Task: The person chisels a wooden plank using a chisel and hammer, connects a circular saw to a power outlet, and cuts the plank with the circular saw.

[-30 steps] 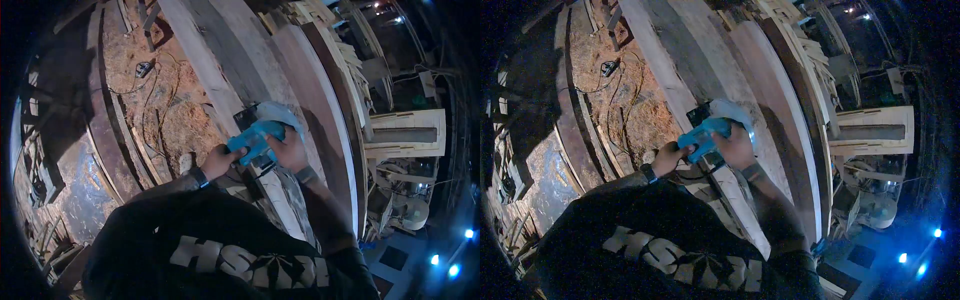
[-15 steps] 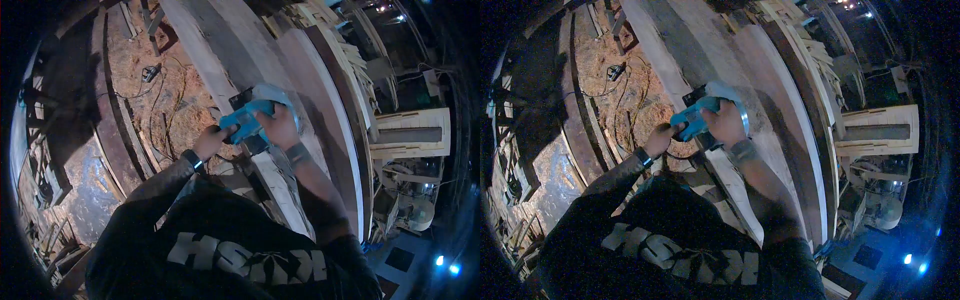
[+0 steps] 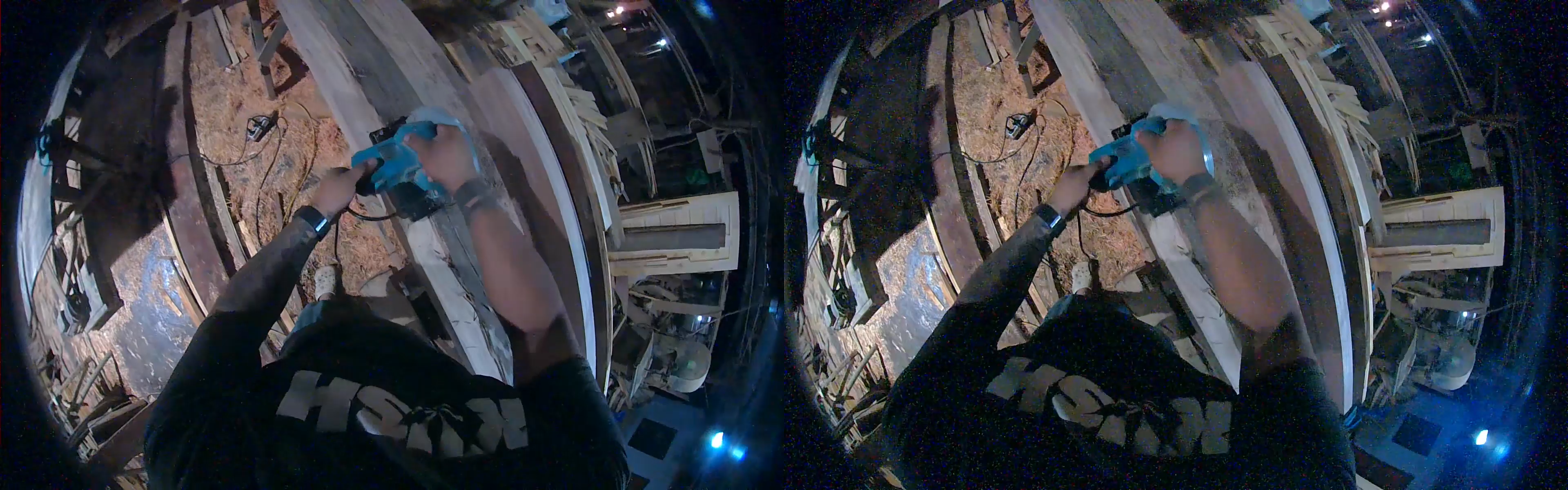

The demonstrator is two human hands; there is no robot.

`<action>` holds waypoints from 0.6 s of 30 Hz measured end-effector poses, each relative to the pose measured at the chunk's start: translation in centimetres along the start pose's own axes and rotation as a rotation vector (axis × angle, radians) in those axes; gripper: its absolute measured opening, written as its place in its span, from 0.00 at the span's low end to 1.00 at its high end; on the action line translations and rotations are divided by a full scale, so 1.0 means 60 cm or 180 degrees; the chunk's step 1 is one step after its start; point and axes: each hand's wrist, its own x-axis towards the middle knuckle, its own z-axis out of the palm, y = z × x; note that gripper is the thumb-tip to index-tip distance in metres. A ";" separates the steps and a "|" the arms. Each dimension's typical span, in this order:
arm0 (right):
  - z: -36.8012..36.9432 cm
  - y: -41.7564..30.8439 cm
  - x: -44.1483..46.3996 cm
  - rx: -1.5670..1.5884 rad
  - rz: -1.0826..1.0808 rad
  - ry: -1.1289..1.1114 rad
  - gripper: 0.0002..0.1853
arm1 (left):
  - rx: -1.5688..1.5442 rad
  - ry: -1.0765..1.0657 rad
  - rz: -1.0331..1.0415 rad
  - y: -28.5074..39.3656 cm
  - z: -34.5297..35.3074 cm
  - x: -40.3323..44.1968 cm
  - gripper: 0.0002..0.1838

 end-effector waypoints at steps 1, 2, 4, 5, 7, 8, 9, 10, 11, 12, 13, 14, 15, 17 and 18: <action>0.016 0.009 0.019 -0.0102 -0.0180 0.0138 0.32 | 0.0098 0.0050 0.0231 0.004 -0.009 0.009 0.40; 0.021 0.008 0.034 -0.0135 -0.0316 0.0164 0.32 | 0.0040 0.0051 0.0149 0.021 -0.019 0.010 0.39; 0.026 0.000 0.061 -0.0136 -0.0547 0.0105 0.34 | -0.0077 0.0057 -0.0014 0.057 -0.039 0.012 0.37; 0.026 -0.009 0.077 -0.0183 -0.0582 0.0085 0.34 | -0.0254 0.0039 -0.0164 0.088 -0.049 0.007 0.36; 0.026 -0.030 0.108 -0.0353 -0.0574 0.0108 0.34 | -0.0594 0.0062 -0.0066 0.084 -0.058 0.020 0.34; 0.024 -0.041 0.114 -0.0359 -0.0472 0.0059 0.33 | -0.0764 0.0069 -0.0017 0.082 -0.063 0.028 0.33; 0.022 -0.054 0.119 -0.0366 -0.0369 0.0010 0.34 | -0.0845 0.0070 -0.0169 0.112 -0.073 0.020 0.32; 0.017 -0.069 0.129 -0.0261 -0.0251 -0.0121 0.34 | -0.0712 0.0081 -0.0044 0.074 -0.079 0.068 0.32; 0.016 -0.080 0.140 -0.0159 -0.0140 -0.0252 0.35 | -0.0579 0.0098 0.0080 0.037 -0.085 0.115 0.31; 0.020 -0.083 0.156 -0.0101 -0.0125 -0.0261 0.35 | -0.0446 0.0119 0.0203 0.001 -0.091 0.162 0.31; 0.028 -0.083 0.175 -0.0043 -0.0118 -0.0271 0.35 | -0.0880 0.0143 -0.0002 -0.013 -0.094 0.194 0.31; 0.034 -0.084 0.190 -0.0047 -0.0180 -0.0239 0.35 | -0.1138 0.0273 0.0081 0.029 -0.094 0.166 0.31; 0.040 -0.087 0.204 -0.0050 -0.0242 -0.0206 0.35 | -0.1391 0.0397 0.0174 0.073 -0.094 0.135 0.32; 0.049 -0.095 0.232 -0.0182 -0.0500 -0.0044 0.34 | -0.1095 0.0231 0.0256 0.091 -0.124 0.146 0.32; 0.055 -0.098 0.248 -0.0146 -0.0472 -0.0063 0.34 | -0.0944 0.0152 0.0294 0.098 -0.138 0.150 0.32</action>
